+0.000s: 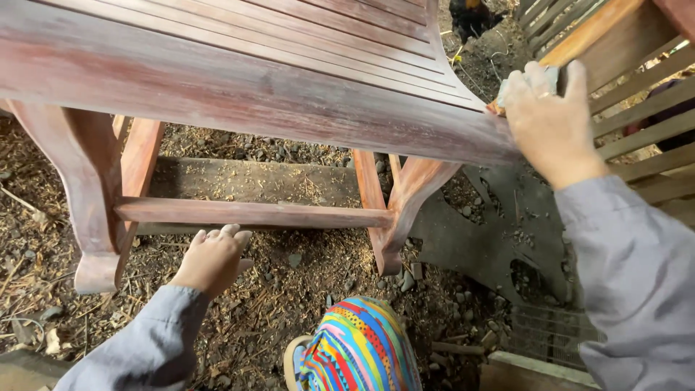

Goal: The person sands a wooden chair frame with sandpaper to smooth the surface.

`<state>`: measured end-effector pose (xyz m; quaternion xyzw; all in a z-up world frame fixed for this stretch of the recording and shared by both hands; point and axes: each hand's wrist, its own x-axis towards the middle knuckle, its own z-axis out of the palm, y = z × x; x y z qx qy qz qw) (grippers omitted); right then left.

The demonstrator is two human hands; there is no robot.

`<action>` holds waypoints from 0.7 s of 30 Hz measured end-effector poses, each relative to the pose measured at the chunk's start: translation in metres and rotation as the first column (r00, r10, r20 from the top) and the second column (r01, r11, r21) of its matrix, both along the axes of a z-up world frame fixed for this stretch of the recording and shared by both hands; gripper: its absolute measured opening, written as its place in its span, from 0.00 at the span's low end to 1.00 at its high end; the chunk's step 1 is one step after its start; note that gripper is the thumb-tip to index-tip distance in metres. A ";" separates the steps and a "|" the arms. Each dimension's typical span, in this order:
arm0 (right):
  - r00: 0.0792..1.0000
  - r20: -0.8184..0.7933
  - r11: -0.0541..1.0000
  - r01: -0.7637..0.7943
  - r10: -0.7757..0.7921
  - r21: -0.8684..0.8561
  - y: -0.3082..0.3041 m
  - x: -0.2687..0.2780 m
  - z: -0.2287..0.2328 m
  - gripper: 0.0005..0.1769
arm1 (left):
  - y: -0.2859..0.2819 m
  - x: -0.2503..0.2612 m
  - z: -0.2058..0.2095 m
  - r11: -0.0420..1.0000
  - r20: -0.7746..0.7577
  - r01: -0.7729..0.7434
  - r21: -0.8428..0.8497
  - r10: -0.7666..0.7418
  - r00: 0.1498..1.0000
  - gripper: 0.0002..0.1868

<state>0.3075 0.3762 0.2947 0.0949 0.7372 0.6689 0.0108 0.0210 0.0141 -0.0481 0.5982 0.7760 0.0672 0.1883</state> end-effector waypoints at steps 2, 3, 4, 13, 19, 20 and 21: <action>0.800 0.138 0.017 -0.158 -0.583 0.987 -0.002 -0.018 0.019 0.22 | 0.001 0.004 0.002 0.998 -0.003 0.021 -0.064 -0.021 1.000 0.24; 0.802 0.139 0.018 -0.158 -0.581 0.987 0.018 -0.010 0.024 0.22 | -0.002 0.004 0.002 0.998 -0.003 0.018 -0.066 -0.018 1.000 0.24; 0.928 0.024 0.592 0.217 -0.371 0.777 0.037 0.001 0.029 0.08 | -0.003 0.004 0.002 0.998 -0.019 0.027 -0.062 -0.028 0.999 0.21; 0.942 -0.214 0.946 0.290 -0.257 0.143 0.028 0.009 0.006 0.32 | -0.019 0.000 -0.003 1.000 -0.030 0.002 -0.005 -0.002 1.000 0.25; 0.924 -0.049 0.885 0.377 -0.378 0.274 -0.023 -0.021 0.006 0.14 | -0.021 -0.001 0.006 0.999 -0.014 0.000 -0.032 0.000 1.000 0.29; 0.689 0.212 0.513 0.264 -0.693 0.817 -0.042 -0.024 0.002 0.21 | -0.021 0.002 0.011 0.999 -0.011 0.011 -0.037 -0.012 1.000 0.25; 0.693 0.211 0.511 0.258 -0.689 0.820 -0.039 -0.025 0.008 0.21 | -0.022 0.003 0.010 0.999 -0.008 0.004 -0.033 -0.004 1.000 0.25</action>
